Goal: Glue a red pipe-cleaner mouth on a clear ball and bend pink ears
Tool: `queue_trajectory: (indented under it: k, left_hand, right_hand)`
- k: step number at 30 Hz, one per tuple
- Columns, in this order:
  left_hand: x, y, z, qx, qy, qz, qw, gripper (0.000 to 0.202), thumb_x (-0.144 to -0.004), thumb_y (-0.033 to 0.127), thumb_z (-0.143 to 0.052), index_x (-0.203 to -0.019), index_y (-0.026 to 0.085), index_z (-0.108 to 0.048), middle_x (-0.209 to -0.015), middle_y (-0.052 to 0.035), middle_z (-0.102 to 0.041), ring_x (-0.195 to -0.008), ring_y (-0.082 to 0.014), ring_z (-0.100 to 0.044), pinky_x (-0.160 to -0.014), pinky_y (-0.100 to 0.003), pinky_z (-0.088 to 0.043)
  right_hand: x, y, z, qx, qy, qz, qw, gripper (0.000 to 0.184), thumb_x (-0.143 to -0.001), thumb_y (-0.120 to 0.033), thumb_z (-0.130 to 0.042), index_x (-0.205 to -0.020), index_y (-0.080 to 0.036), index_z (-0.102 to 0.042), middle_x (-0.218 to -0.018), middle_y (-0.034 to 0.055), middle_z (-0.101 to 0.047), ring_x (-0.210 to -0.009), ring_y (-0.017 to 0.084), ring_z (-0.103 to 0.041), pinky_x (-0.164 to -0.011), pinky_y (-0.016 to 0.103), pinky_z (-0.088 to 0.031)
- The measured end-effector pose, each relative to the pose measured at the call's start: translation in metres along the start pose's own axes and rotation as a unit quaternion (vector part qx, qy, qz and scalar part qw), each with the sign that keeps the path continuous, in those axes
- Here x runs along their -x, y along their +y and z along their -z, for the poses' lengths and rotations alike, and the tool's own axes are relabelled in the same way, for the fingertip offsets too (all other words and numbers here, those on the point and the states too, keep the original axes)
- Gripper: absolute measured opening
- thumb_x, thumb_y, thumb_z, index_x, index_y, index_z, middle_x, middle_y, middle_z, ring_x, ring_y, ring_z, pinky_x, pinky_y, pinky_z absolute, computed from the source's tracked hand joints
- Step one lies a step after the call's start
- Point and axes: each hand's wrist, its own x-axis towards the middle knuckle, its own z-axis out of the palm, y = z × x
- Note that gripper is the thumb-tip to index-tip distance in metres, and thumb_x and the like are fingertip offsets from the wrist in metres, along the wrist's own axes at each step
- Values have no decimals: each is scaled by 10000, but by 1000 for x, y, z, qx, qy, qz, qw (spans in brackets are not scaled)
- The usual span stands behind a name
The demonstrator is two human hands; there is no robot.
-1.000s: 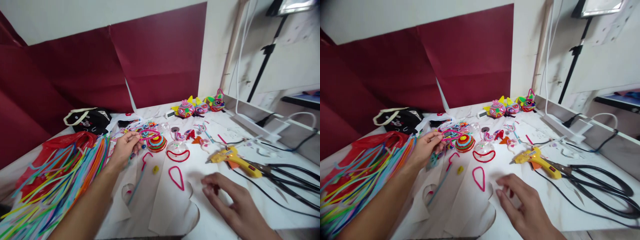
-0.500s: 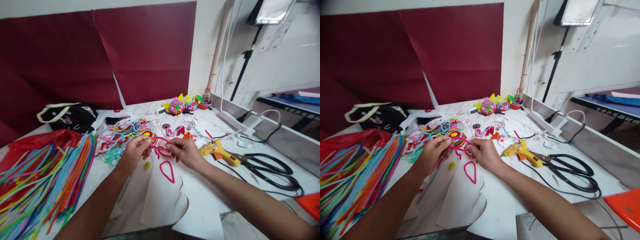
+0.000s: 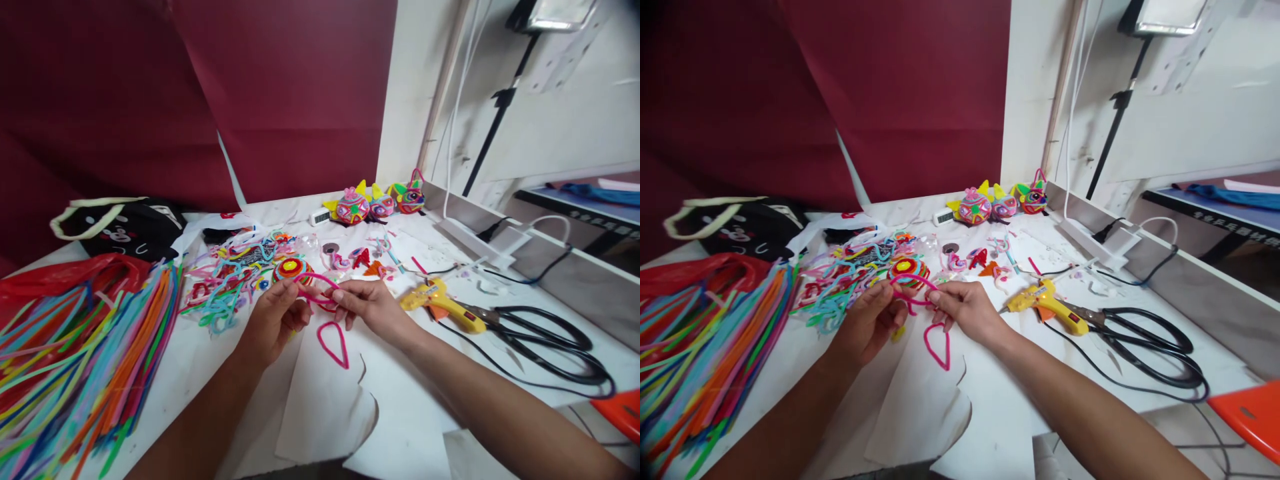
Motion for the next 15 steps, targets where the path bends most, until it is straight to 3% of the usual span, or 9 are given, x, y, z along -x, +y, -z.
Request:
queue_trajectory:
  k: [9,12,15]
  left_hand:
    - [6,-9,7,34,-30,37,998,279,-794,414,-699,-734,151,-627,-663,-3,-630,-446,-46,-468,-402,-166,-317]
    - [8,-8,6,35,-38,44,998,286,-774,409,-721,-718,148,-620,-640,9,-620,-434,-43,-469,-396,-162,-313]
    - [10,-6,5,33,-50,57,997,300,-758,403,-738,-697,141,-607,-596,16,-609,-416,-44,-466,-381,-160,-300]
  right_hand:
    - [1,0,-5,-11,-2,-5,1000,342,-777,-473,-685,-832,-136,-695,-593,-44,-506,-514,59,-352,-469,212,-268]
    - [0,2,-8,-23,-8,-18,1000,354,-763,-487,-694,-783,-134,-672,-552,-58,-467,-488,56,-332,-452,213,-241]
    - [-2,5,-8,-59,26,-24,998,374,-721,-506,-730,-752,-144,-640,-535,-62,-475,-455,56,-346,-423,208,-244]
